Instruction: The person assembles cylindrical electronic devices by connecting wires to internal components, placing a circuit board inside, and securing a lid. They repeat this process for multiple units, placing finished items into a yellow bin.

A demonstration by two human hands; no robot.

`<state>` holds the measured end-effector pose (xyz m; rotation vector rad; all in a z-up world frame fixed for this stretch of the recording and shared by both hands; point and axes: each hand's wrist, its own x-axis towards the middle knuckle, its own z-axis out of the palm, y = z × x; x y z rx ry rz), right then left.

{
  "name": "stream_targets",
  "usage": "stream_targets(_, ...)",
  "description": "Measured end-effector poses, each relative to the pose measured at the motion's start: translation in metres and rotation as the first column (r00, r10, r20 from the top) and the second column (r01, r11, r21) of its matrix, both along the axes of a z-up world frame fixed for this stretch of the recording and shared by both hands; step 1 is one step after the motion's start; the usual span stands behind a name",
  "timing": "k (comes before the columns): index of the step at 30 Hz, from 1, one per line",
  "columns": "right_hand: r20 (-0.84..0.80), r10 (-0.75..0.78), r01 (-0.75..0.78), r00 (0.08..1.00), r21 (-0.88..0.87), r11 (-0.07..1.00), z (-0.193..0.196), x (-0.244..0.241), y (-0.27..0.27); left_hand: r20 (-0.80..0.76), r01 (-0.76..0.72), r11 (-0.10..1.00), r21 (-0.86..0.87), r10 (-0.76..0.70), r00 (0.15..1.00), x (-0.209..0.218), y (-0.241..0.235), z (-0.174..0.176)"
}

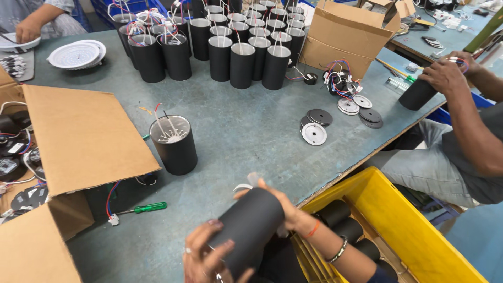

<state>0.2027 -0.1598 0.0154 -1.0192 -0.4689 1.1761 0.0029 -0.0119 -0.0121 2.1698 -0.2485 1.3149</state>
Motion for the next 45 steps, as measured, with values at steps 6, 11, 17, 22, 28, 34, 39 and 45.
stream_targets(6,0.847,-0.024,0.239,0.531,-0.123,0.963,0.06,0.021,0.012,-0.034,-0.104,0.943,-0.315,0.098,0.995,0.029,0.008,-0.025)
stream_targets(11,0.995,0.072,0.262,0.073,-0.089,0.961,0.095,-0.008,0.032,-0.334,-0.329,0.879,-0.346,0.212,0.918,0.041,0.003,-0.027)
stream_targets(17,0.906,-0.068,0.108,-0.417,0.124,0.986,0.099,-0.049,0.058,-0.452,-0.339,0.794,-0.505,0.092,0.888,0.045,0.013,-0.027)
stream_targets(22,0.89,0.144,0.356,-0.433,0.022,0.934,0.109,-0.043,0.071,-0.413,-0.311,0.786,-0.534,0.078,0.907,0.046,0.013,-0.034)
stream_targets(28,0.835,0.067,0.46,-0.546,0.232,0.857,0.099,0.008,0.09,-0.281,-0.162,0.761,-0.628,-0.028,0.959,0.039,0.019,-0.05)
stream_targets(34,0.901,-0.255,0.253,-0.352,0.354,0.9,0.067,0.009,0.066,0.051,0.187,0.532,-0.826,-0.26,0.964,0.036,0.035,-0.044)
stream_targets(39,0.877,-0.392,0.144,-0.279,0.442,0.885,0.047,-0.03,0.024,-0.026,0.113,0.327,-0.938,-0.393,0.919,0.05,0.078,-0.012)
stream_targets(45,0.852,-0.39,0.247,-0.348,0.485,0.839,0.025,-0.061,0.022,-0.262,-0.033,0.375,-0.926,-0.579,0.772,0.071,0.096,0.029)
